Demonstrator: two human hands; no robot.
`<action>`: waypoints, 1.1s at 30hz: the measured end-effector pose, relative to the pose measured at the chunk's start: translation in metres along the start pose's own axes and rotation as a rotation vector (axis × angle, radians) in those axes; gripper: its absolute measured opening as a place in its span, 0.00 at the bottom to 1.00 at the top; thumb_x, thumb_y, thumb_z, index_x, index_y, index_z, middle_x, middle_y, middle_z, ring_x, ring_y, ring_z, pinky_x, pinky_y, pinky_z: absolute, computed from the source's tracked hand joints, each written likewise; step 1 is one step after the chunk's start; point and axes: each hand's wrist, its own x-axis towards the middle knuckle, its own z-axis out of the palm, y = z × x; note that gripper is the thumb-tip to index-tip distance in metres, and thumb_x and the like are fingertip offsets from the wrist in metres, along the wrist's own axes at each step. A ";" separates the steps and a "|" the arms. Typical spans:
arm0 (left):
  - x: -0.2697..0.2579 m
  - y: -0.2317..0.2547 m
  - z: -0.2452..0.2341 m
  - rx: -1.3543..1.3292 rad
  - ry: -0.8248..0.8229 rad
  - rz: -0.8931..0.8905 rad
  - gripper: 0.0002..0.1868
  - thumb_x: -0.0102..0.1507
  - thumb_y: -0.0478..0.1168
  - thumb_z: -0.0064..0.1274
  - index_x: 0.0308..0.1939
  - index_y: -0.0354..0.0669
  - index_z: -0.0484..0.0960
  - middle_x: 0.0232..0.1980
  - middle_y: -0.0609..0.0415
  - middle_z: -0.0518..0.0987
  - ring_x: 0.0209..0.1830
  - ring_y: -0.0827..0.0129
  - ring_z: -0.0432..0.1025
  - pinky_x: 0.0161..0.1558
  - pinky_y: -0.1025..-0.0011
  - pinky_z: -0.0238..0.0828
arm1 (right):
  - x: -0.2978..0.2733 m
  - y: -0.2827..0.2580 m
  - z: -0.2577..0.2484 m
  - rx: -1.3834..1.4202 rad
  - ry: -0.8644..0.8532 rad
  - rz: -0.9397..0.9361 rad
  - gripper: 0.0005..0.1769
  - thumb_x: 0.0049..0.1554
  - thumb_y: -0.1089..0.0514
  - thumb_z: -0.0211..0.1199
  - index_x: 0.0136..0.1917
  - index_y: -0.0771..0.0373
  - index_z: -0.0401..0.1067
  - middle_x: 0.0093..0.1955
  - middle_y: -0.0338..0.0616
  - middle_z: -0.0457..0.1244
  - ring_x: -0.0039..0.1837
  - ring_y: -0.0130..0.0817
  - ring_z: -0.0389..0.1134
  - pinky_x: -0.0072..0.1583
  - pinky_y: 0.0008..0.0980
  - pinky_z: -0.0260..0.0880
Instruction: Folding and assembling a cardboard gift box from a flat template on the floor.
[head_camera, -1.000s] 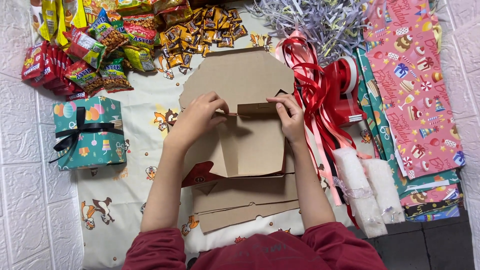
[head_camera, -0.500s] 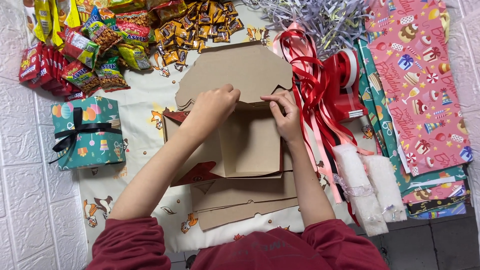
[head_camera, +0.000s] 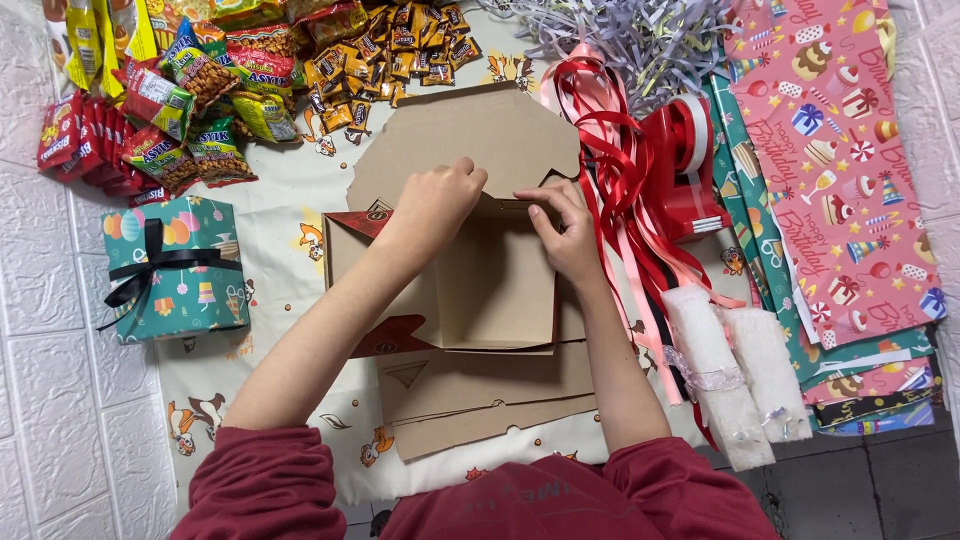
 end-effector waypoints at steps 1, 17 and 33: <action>-0.001 0.000 -0.002 0.005 0.032 0.004 0.04 0.57 0.34 0.53 0.34 0.49 0.78 0.27 0.62 0.71 0.25 0.68 0.76 0.25 0.70 0.76 | 0.001 -0.004 -0.001 -0.033 -0.014 0.031 0.13 0.56 0.64 0.56 0.53 0.55 0.76 0.45 0.42 0.59 0.51 0.34 0.61 0.59 0.35 0.59; -0.019 -0.001 -0.017 0.210 0.309 0.111 0.10 0.58 0.34 0.50 0.29 0.57 0.70 0.27 0.69 0.64 0.23 0.78 0.69 0.23 0.82 0.70 | 0.015 -0.012 -0.005 -0.314 0.002 0.154 0.15 0.52 0.69 0.59 0.44 0.49 0.77 0.42 0.37 0.67 0.51 0.36 0.68 0.55 0.34 0.67; -0.004 0.003 -0.005 0.164 0.267 0.122 0.07 0.59 0.35 0.50 0.30 0.55 0.72 0.27 0.68 0.66 0.23 0.76 0.71 0.24 0.80 0.71 | 0.016 -0.013 -0.002 -0.326 -0.014 0.160 0.16 0.51 0.71 0.58 0.44 0.50 0.78 0.42 0.38 0.67 0.50 0.37 0.69 0.53 0.34 0.69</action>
